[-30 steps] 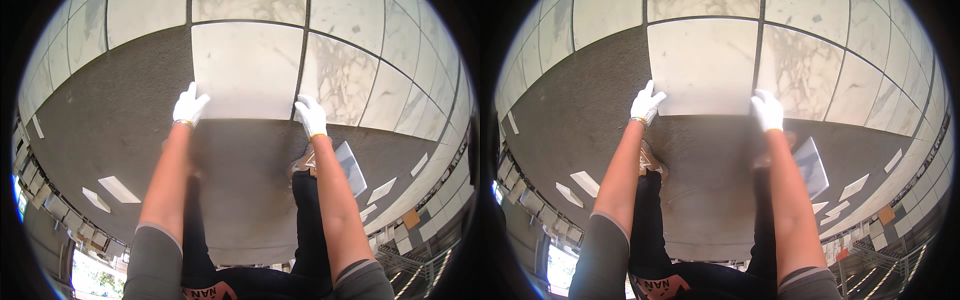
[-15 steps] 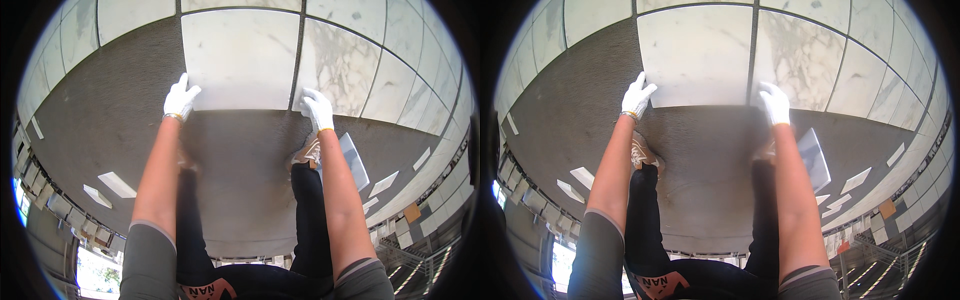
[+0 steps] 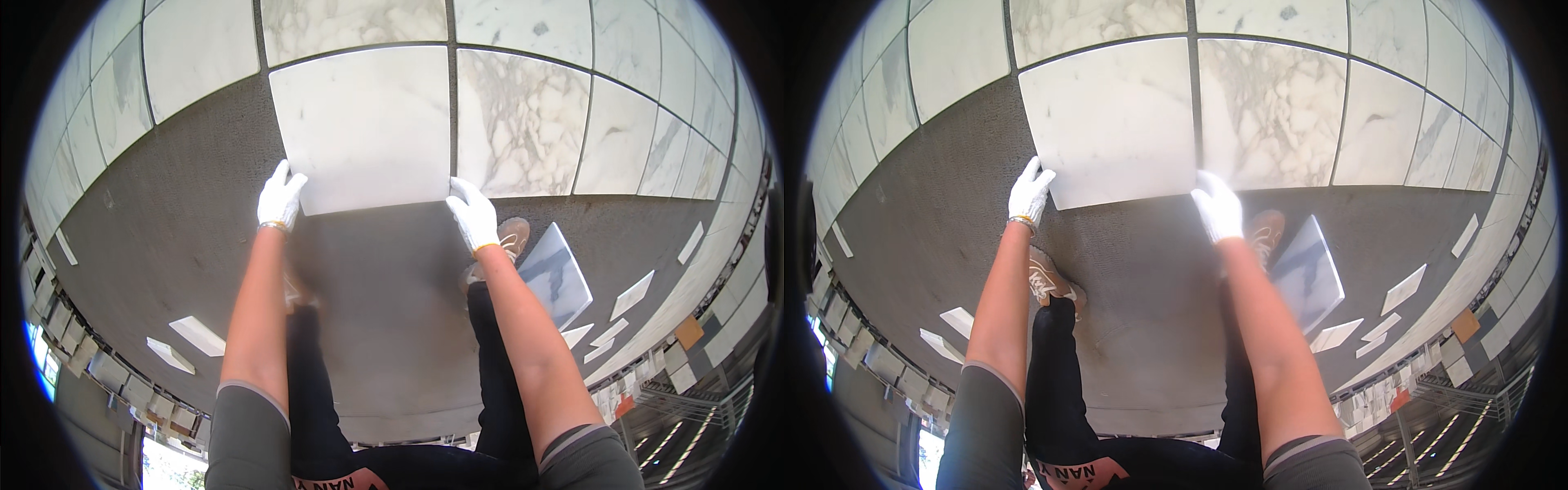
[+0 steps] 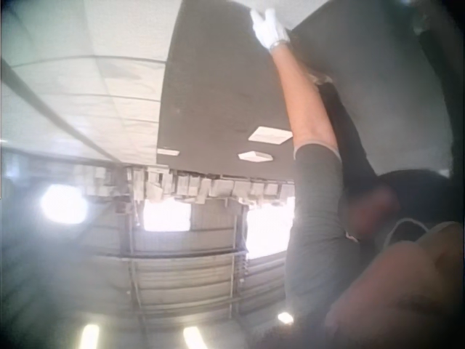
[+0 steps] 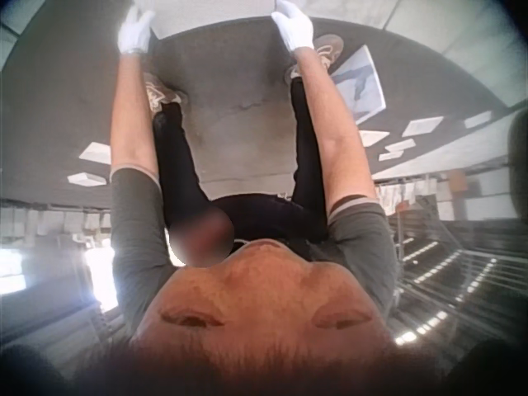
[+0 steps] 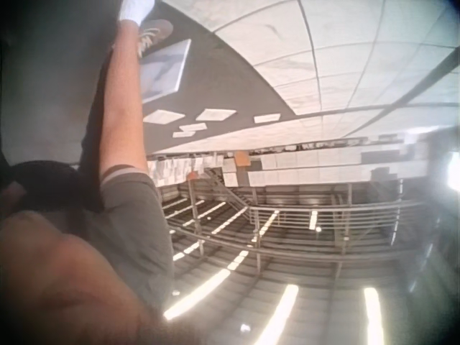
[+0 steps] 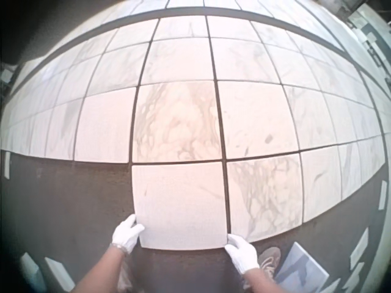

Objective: The person repeatedly picks up white square tiles from a stack and places them on the floor in a grid pattern. They walk back and forth between the stack and the placement area, aligning each tile with existing ones.

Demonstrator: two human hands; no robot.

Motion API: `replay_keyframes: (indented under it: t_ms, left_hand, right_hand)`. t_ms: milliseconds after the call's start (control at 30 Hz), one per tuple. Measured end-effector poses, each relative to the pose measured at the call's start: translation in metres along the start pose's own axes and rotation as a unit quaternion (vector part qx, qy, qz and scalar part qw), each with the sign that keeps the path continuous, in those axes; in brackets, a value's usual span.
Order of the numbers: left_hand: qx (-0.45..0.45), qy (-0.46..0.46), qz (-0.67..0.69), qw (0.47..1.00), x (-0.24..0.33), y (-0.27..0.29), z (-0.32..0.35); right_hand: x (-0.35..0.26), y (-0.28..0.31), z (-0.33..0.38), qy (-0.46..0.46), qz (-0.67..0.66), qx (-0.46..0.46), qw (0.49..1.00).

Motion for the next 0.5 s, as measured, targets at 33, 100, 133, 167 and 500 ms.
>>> replay_keyframes:
  t_ms: [33, 100, 133, 167, 500]
  left_hand:
    - [0.015, -0.008, 0.023, 1.000, -0.001, 0.001, -0.002]
    - [0.018, 0.002, 0.047, 0.999, -0.005, 0.000, -0.007]
    - [0.005, 0.019, 0.049, 0.999, -0.008, -0.002, -0.009]
    - [0.001, 0.018, 0.044, 0.999, -0.009, -0.003, -0.011]
    - [-0.003, -0.003, -0.046, 0.999, -0.002, -0.005, -0.006]
  right_hand:
    - [-0.005, -0.001, -0.003, 0.003, 0.044, 0.019, 0.999]
    - [-0.018, -0.001, -0.012, 0.041, 0.059, 0.054, 0.996]
    - [-0.023, -0.001, -0.016, 0.040, 0.070, 0.069, 0.994]
    - [-0.026, -0.003, -0.023, 0.021, 0.083, 0.066, 0.994]
    - [-0.011, -0.004, -0.040, -0.016, 0.049, 0.050, 0.997]
Point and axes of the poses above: each hand's wrist, its own z-axis away from the middle knuckle, its own y-axis out of the back of the hand, x = y × z, the point moved 5 cm from there along -z, towards the middle knuckle, and after that the axes turned 7 degrees about -x, right-handed, at the moved point
